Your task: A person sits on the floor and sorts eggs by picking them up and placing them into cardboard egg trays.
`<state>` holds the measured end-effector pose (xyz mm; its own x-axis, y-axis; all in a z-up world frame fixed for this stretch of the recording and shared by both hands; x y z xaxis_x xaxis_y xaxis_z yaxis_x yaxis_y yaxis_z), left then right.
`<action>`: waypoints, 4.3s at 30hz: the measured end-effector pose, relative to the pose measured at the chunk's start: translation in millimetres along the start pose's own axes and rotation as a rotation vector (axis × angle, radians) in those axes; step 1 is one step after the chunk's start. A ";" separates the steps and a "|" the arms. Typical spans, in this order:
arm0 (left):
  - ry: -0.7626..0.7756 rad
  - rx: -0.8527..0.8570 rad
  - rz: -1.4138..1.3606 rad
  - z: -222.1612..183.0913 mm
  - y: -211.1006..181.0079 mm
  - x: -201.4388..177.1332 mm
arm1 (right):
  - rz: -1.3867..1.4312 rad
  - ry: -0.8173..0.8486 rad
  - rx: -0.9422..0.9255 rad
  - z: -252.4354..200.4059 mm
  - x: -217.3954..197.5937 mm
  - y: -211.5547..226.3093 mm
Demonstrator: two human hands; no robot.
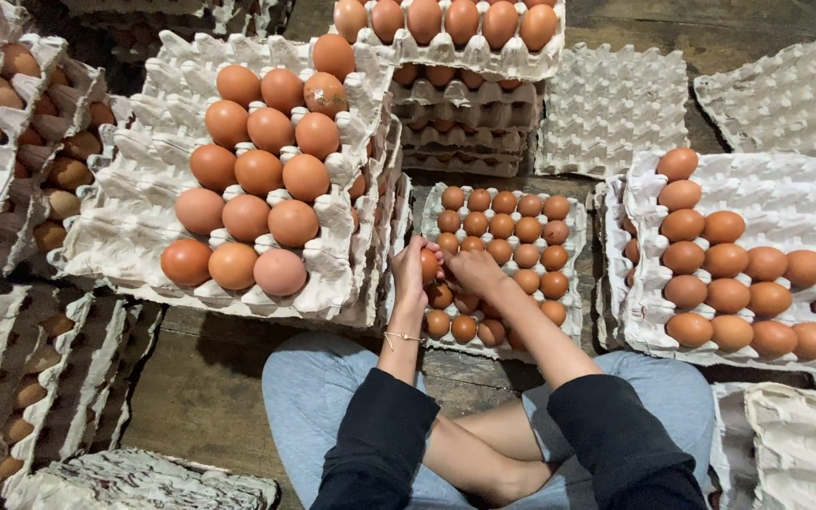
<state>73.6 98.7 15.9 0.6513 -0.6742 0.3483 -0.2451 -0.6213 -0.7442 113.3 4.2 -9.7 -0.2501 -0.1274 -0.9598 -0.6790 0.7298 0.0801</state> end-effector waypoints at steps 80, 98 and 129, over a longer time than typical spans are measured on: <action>0.798 -0.558 0.208 -130.6 104.6 119.2 | 0.998 -1.106 1.015 -498.8 -95.6 -134.4; 0.903 -0.565 0.102 -119.7 136.0 118.3 | -0.147 -1.007 1.318 -574.0 -110.6 -52.6; 0.392 -0.121 -0.447 -24.3 -40.5 21.9 | 0.500 -0.758 -0.333 -99.3 -330.3 177.2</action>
<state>80.4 99.4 67.5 0.4026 -0.4201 0.8133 -0.1038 -0.9037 -0.4154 7.0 108.8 348.2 -0.1304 0.6988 -0.7034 -0.8052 0.3393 0.4863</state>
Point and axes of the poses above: each hand's wrist, its own z-axis towards the middle knuckle, its own x-axis out of the palm, y = z × x, the point moved 10 cm from there along z, towards the middle knuckle, and after that the axes turned 5 degrees about -z, right-handed, at the moved point
